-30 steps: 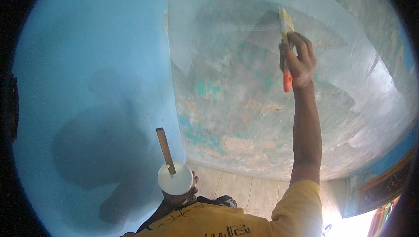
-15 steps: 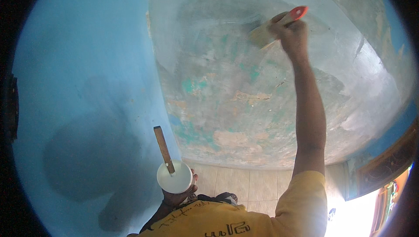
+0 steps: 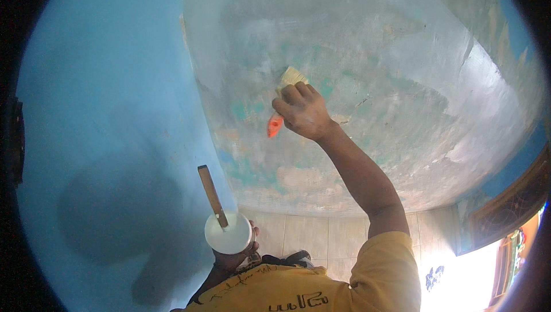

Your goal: The person paints a ceiling with white paint using a brush. They repeatedly dip the brush into a paint container and apply paint to the ceiling surface, covering patches of old paint and discoloration.

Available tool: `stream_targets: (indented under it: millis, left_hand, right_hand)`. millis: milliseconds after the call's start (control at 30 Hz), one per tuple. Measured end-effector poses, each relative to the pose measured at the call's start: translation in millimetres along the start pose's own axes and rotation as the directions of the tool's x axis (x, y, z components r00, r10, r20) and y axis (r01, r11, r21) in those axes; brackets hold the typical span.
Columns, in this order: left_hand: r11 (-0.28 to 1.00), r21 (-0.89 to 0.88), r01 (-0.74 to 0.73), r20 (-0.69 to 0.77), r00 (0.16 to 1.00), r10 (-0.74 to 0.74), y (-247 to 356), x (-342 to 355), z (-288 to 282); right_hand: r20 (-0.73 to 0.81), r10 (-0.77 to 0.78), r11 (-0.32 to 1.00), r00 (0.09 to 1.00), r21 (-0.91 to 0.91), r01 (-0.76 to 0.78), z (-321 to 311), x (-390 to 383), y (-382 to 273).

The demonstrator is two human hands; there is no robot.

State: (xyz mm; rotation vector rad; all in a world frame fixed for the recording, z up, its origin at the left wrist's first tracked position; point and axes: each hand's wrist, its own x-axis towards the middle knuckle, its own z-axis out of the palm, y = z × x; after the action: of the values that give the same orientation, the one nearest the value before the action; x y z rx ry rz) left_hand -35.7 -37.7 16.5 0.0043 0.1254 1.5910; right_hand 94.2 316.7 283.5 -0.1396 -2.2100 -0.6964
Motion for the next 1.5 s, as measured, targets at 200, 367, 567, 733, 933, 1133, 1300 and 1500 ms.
stream_targets:
  millis: [200,367,567,733,933,1133,1300,1500]
  left_hand:
    - [0.983,-0.124,-0.134,-0.119,0.986,0.12,-15,10,2]
    - [0.94,-0.319,-0.12,-0.006,0.992,0.125,-32,11,27]
    - [0.938,-0.345,-0.037,0.044,0.998,0.055,-54,36,37]
    - [0.955,-0.295,0.026,0.087,0.996,0.0,-70,51,47]
    - [0.988,-0.15,0.024,0.098,0.995,-0.009,-93,71,78]
    - [0.985,-0.172,0.019,0.042,0.999,-0.012,-97,82,76]
    - [0.975,-0.219,0.041,0.103,0.995,-0.019,-92,88,70]
    - [0.957,-0.28,0.069,0.119,0.992,-0.036,-83,90,74]
  right_hand:
    - [-0.289,0.799,0.59,0.527,0.542,-0.599,-76,-67,104]
    - [-0.13,0.963,0.202,0.236,0.926,-0.318,-162,-86,26]
    - [0.234,0.819,-0.038,0.524,0.933,-0.357,-165,-81,-95]
    - [0.261,0.53,0.011,0.807,0.949,-0.315,-155,-54,-120]
    - [0.361,0.363,0.077,0.859,0.907,-0.413,-145,-69,-102]
    - [0.402,0.316,0.118,0.859,0.882,-0.456,-140,-75,-97]
    - [0.43,0.205,0.195,0.879,0.862,-0.467,-135,-72,-92]
    - [0.432,0.175,0.183,0.885,0.869,-0.46,-124,-70,-94]
